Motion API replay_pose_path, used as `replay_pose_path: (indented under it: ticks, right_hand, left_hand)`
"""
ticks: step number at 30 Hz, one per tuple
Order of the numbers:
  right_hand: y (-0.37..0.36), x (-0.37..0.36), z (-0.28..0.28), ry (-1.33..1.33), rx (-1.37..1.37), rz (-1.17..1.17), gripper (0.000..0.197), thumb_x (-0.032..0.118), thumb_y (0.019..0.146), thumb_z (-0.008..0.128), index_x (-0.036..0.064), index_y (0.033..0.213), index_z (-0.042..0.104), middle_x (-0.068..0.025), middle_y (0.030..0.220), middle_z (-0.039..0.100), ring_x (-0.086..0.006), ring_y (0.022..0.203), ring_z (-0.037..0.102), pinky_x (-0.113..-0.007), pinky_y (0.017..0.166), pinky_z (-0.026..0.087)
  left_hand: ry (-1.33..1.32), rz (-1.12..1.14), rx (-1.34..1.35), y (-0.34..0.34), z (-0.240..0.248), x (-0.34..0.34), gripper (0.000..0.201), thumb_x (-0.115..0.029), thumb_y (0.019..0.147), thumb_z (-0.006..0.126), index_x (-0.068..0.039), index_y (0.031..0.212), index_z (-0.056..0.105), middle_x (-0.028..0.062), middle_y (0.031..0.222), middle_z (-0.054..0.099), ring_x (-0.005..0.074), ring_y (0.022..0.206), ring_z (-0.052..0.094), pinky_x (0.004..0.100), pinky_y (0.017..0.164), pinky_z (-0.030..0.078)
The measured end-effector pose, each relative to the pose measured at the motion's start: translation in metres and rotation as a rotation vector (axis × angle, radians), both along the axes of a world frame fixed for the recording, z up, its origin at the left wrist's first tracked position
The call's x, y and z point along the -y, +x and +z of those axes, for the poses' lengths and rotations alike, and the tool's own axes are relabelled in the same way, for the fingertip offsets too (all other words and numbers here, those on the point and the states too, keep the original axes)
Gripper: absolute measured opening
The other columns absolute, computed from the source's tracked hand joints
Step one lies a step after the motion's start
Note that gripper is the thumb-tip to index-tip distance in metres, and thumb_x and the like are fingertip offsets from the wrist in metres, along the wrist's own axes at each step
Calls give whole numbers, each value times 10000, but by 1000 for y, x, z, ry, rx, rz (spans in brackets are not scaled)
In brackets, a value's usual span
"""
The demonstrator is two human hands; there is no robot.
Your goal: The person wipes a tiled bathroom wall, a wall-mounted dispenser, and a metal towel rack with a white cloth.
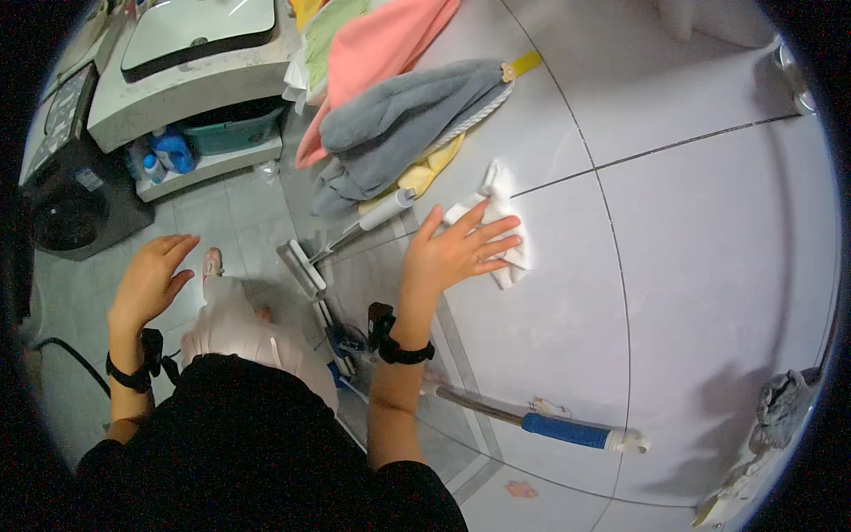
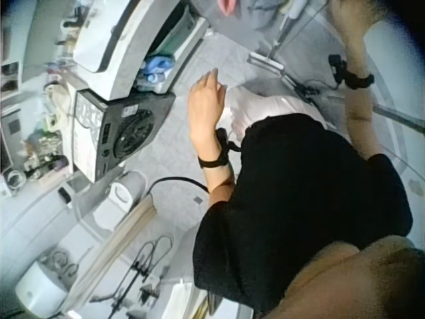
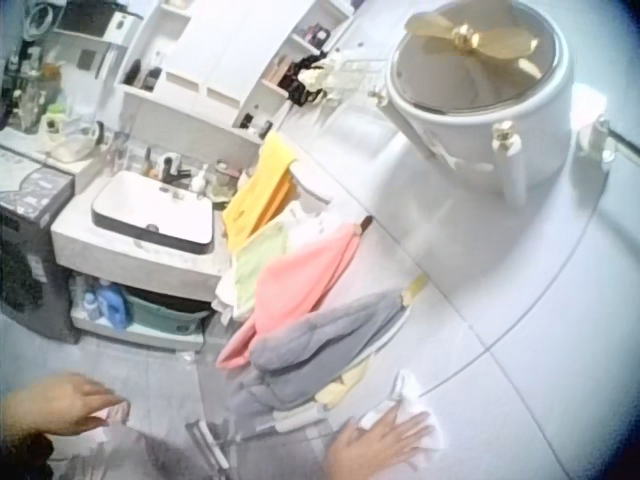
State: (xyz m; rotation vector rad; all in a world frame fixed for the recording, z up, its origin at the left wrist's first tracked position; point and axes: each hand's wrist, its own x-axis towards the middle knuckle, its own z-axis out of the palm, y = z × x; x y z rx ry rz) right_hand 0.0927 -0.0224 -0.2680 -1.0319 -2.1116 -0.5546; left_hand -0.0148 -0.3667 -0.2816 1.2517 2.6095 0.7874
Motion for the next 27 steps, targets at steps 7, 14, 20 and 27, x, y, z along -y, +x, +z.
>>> replay_pose_path:
  ticks: [7,14,20,27]
  right_hand:
    - [-21,1,70,85,-196,11,614,376,843,452,38,1325,280,-268,1404,-6,-470,1281,-15,-609,973,50]
    - [-7,5,-43,-20,-78,-8,624,376,809,506,48,1307,320,-266,1401,69,-469,1278,69,-607,970,105]
    - [-8,24,-77,-207,-12,-51,602,359,780,546,48,1269,383,-262,1403,77,-464,1278,81,-605,965,135]
    - [-20,2,33,26,-247,16,592,414,853,424,107,1340,290,-257,1408,-19,-468,1282,-25,-622,968,48]
  left_hand:
    - [7,4,-35,-8,6,0,445,-49,684,618,-16,1113,503,170,1089,544,344,1013,493,392,860,401]
    - [18,21,-50,-2,8,4,448,-45,679,623,-19,1110,505,172,1085,546,342,1007,500,387,846,413]
    - [-26,120,-12,3,7,24,439,-47,684,623,-23,1107,509,165,1088,547,337,1014,497,388,853,409]
    - [-58,165,-4,3,11,35,428,-55,693,623,-23,1105,510,165,1080,550,335,1009,499,384,845,413]
